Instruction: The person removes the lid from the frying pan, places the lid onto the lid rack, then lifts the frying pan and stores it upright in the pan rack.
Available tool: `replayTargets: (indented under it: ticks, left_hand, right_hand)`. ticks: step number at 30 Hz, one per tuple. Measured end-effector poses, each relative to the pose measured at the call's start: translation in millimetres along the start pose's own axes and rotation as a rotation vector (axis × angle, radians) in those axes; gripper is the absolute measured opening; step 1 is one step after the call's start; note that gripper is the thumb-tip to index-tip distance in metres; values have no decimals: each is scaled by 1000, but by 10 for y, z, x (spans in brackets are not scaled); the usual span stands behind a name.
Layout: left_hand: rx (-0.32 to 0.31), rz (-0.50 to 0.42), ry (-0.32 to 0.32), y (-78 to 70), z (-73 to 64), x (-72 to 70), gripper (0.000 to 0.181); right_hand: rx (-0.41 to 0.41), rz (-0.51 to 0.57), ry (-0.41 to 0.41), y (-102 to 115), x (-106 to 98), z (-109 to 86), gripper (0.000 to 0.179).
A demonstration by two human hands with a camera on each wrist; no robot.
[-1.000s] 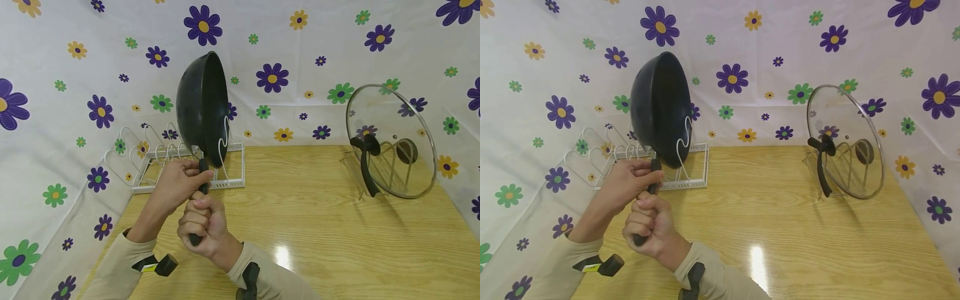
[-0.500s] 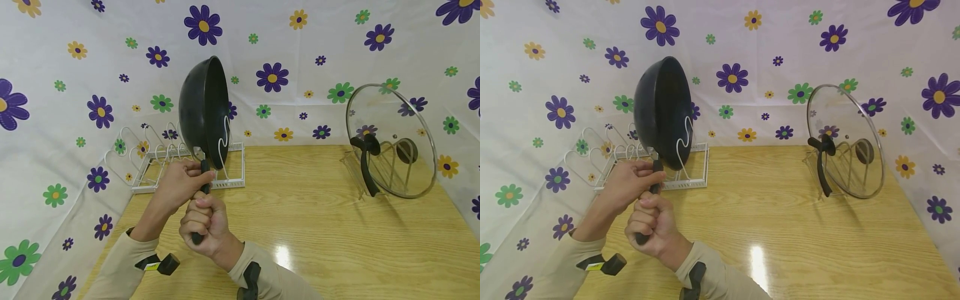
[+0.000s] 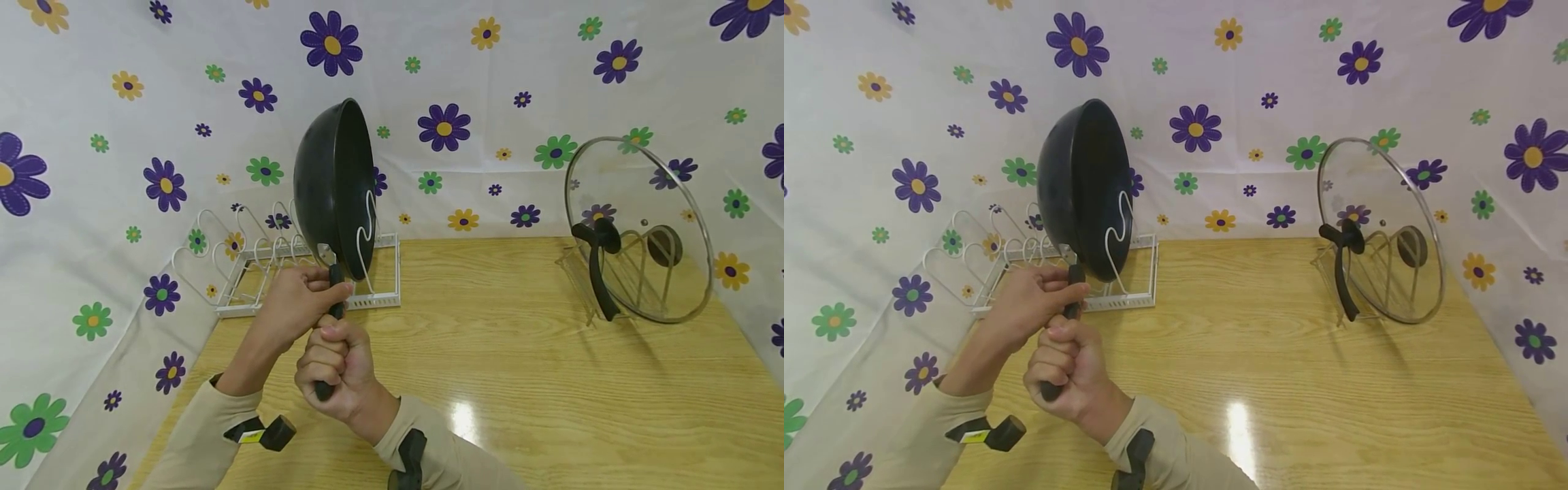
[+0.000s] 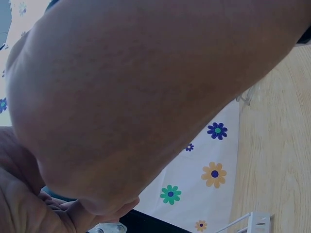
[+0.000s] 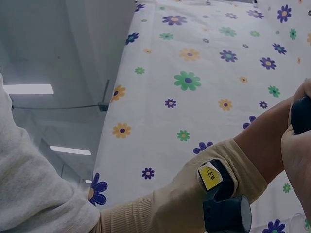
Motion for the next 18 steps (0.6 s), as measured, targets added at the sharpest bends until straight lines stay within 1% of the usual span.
replayTargets:
  ticks: [11, 15, 18]
  left_hand:
    - [30, -57, -24, 48, 12, 72, 19]
    - [38, -60, -32, 57, 10, 85, 19]
    - [29, -47, -20, 81, -1, 104, 21]
  right_hand:
    - [-3, 7, -5, 16, -43, -46, 51]
    - [0, 0, -4, 23, -58, -60, 51]
    - [4, -3, -3, 23, -68, -72, 51]
Point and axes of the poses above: each hand's wrist, its own z-axis towards the middle knuckle, its own x-axis out of the palm, y = z × x, the point moved 10 cm from there along z, towards the middle knuckle, and after that the axes turned 14 degrees about x, right-handed, at the moved point
